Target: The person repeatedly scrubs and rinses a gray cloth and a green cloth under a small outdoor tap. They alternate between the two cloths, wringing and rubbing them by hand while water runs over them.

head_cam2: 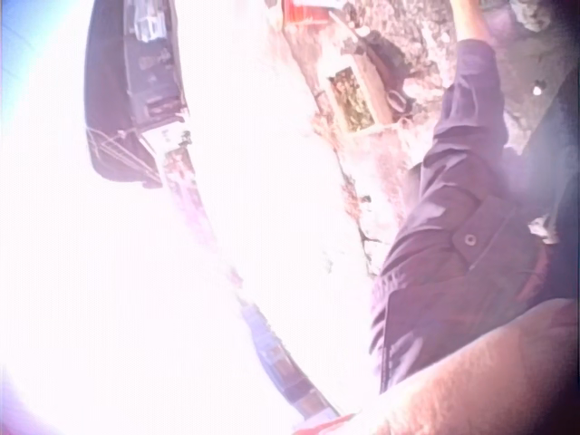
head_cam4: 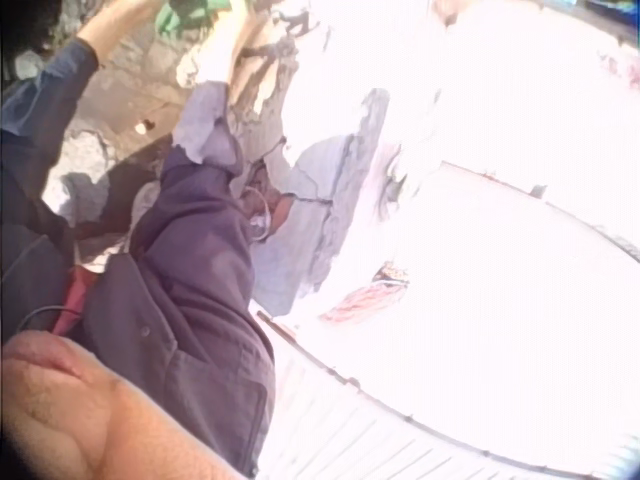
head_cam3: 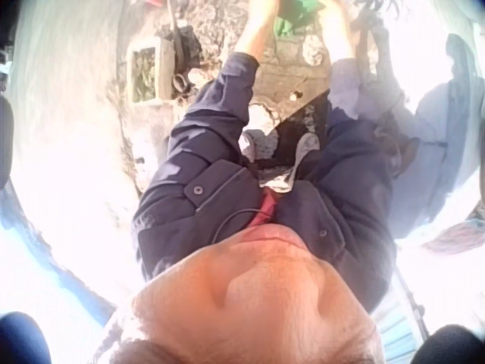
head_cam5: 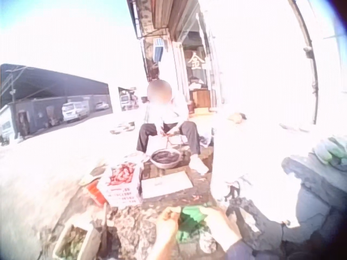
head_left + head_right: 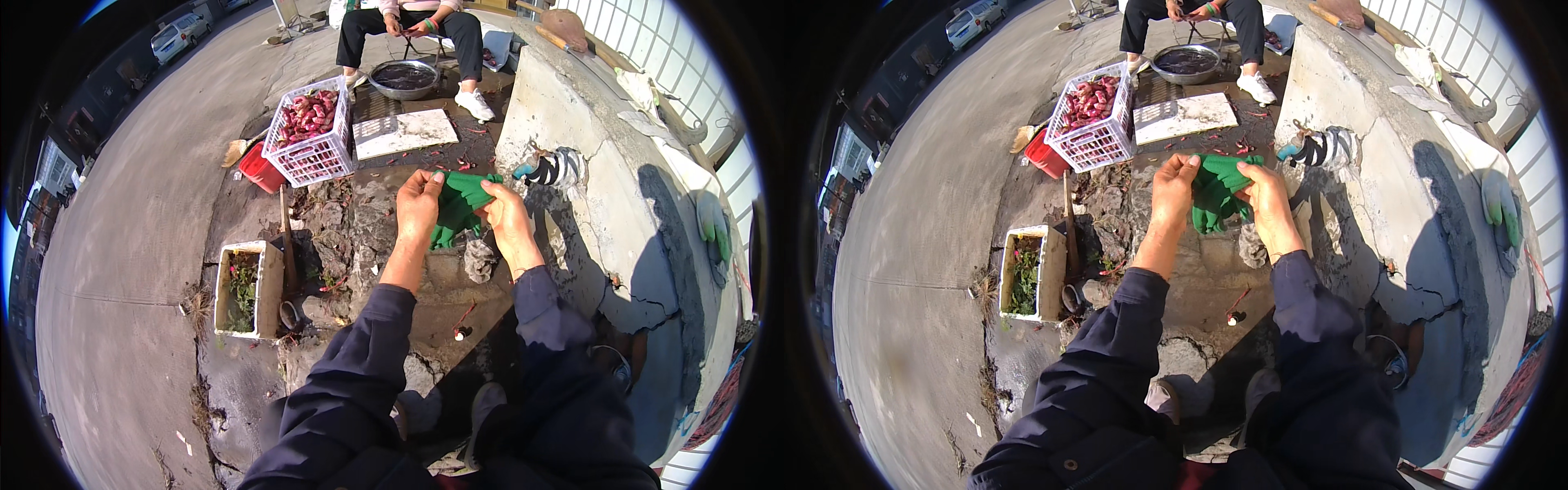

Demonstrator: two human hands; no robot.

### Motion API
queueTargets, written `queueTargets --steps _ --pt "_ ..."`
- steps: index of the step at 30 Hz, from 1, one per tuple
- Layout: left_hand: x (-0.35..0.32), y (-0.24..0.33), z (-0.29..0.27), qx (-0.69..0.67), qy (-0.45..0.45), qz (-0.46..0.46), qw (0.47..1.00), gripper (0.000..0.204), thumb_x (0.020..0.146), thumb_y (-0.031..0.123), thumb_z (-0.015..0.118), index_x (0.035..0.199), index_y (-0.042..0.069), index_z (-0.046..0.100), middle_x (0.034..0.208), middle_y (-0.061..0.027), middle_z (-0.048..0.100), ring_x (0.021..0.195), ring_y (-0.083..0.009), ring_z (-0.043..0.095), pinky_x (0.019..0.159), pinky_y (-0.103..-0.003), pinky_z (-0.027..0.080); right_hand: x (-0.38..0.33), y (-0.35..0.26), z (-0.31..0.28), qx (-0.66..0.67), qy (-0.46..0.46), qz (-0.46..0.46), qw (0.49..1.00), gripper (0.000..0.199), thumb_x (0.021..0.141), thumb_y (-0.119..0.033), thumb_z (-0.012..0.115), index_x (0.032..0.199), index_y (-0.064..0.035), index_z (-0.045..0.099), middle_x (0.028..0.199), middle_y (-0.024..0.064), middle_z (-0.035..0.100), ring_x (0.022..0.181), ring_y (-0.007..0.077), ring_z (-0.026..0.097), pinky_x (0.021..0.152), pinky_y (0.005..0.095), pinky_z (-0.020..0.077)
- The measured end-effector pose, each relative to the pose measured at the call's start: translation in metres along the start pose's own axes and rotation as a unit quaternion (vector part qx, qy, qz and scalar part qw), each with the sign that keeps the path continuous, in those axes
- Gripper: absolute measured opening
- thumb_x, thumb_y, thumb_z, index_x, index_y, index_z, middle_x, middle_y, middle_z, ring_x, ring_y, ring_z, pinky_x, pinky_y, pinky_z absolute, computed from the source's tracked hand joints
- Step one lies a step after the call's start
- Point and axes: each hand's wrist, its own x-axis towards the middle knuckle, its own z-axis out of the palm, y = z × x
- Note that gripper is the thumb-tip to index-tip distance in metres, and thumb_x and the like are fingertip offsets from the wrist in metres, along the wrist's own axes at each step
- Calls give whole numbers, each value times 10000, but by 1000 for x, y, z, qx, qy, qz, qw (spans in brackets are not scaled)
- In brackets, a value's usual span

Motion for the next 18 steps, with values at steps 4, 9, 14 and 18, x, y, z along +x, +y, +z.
queueTargets --steps 4,9,14,18 --pt "5 -4 -1 -93 2 -65 993 203 1046 258 606 883 137 594 706 81 566 544 -38 476 502 -227 363 -1 -1 -5 77 -65 7 995 223 944 -233 639 1075 -53 663 1036 66 720 949 197 688 888 396 509" --pt "2 -10 3 -189 -28 -130 973 185 1045 217 601 880 135 606 730 57 584 605 -67 538 560 -238 434 -3 3 -15 9 -23 17 1000 159 925 -137 625 1058 -52 642 977 62 693 862 182 693 776 387 582" --pt "1 -20 2 -241 -55 -141 959 118 1041 219 573 1000 109 562 964 -11 599 956 -173 611 926 -369 493 3 21 -27 -104 94 -14 990 177 922 -62 582 1085 -22 638 910 26 662 789 135 666 665 303 562" --pt "2 -29 0 -263 -44 -169 949 197 1044 262 553 1114 81 586 1084 -71 646 1037 -240 631 976 -420 486 10 31 -33 -131 130 -52 982 166 903 -18 561 1043 -23 650 850 1 628 753 96 638 608 273 534"
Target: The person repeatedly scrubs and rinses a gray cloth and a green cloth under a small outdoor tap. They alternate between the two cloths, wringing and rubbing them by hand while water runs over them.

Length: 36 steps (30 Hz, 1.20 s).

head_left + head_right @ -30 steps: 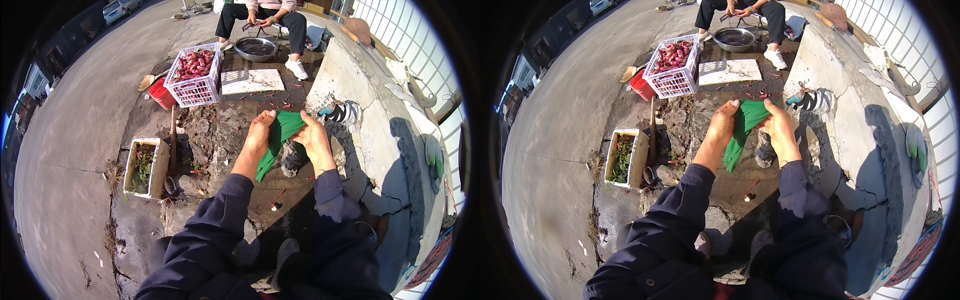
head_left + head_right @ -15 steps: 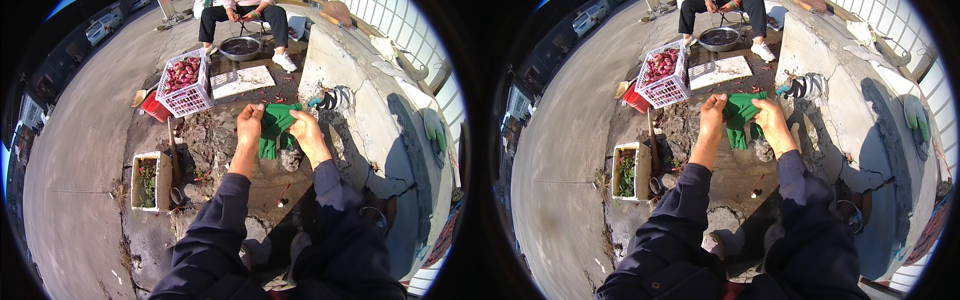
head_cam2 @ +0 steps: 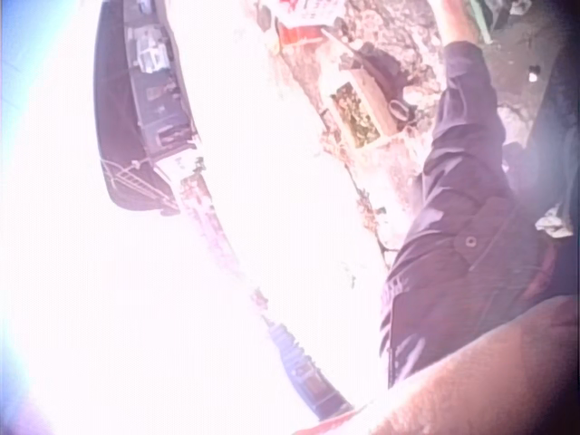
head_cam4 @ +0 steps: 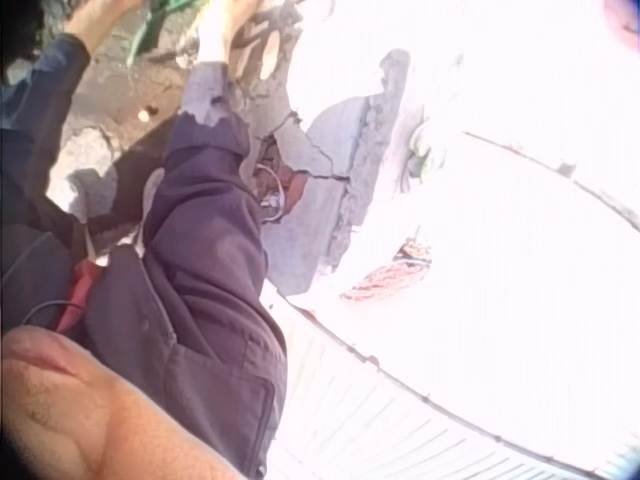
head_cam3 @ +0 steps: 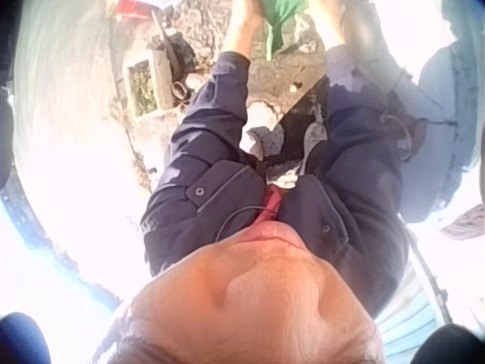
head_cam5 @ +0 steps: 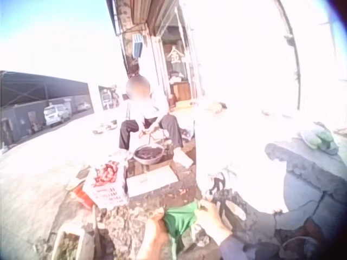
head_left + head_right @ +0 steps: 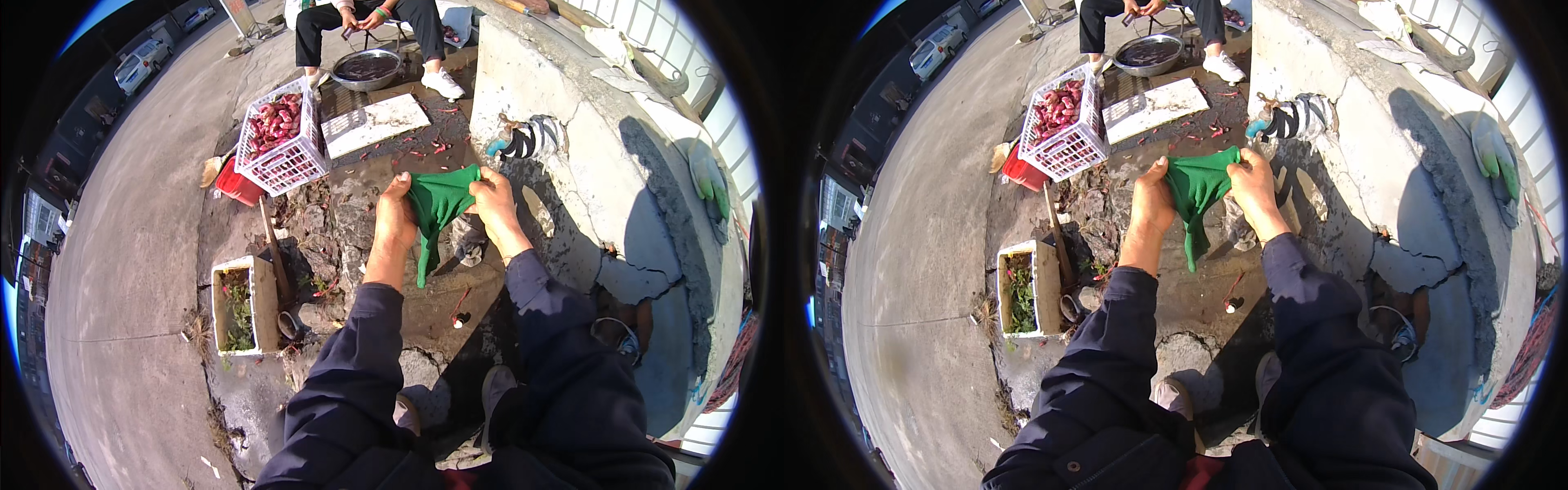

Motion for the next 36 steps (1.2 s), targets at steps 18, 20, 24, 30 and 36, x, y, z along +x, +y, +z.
queueTargets --steps 18,20,24,30,36 --pt "20 -19 -43 67 38 -27 997 148 990 323 630 1012 180 601 927 18 610 848 -135 585 705 -331 447 10 12 -25 -14 -5 7 1000 125 899 -16 595 988 10 678 909 -13 637 862 86 553 805 246 431" --pt "19 -12 -47 94 58 -69 991 151 982 347 635 990 200 601 862 42 588 741 -101 545 581 -302 377 11 9 -36 26 2 3 1000 85 876 -35 620 934 -12 678 872 -10 631 835 94 569 783 252 443" --pt "20 4 -44 163 51 21 985 122 935 231 658 1049 188 643 782 72 503 657 -83 467 544 -283 337 22 5 -58 54 67 11 996 97 866 -76 681 930 -3 680 845 20 641 777 117 591 732 273 463" --pt "20 27 -20 588 -88 197 779 447 784 161 820 1216 181 705 946 -34 522 908 -173 566 819 -341 490 34 12 -75 -82 104 -14 991 282 838 -49 776 1076 -2 632 930 42 678 828 125 628 775 283 498" --pt "5 43 -6 808 -103 233 531 446 716 264 861 1148 259 749 1053 -90 541 1048 -297 612 889 -429 529 35 12 -80 -52 178 -91 978 297 831 -59 829 1023 -26 604 881 8 639 770 82 581 701 245 461"
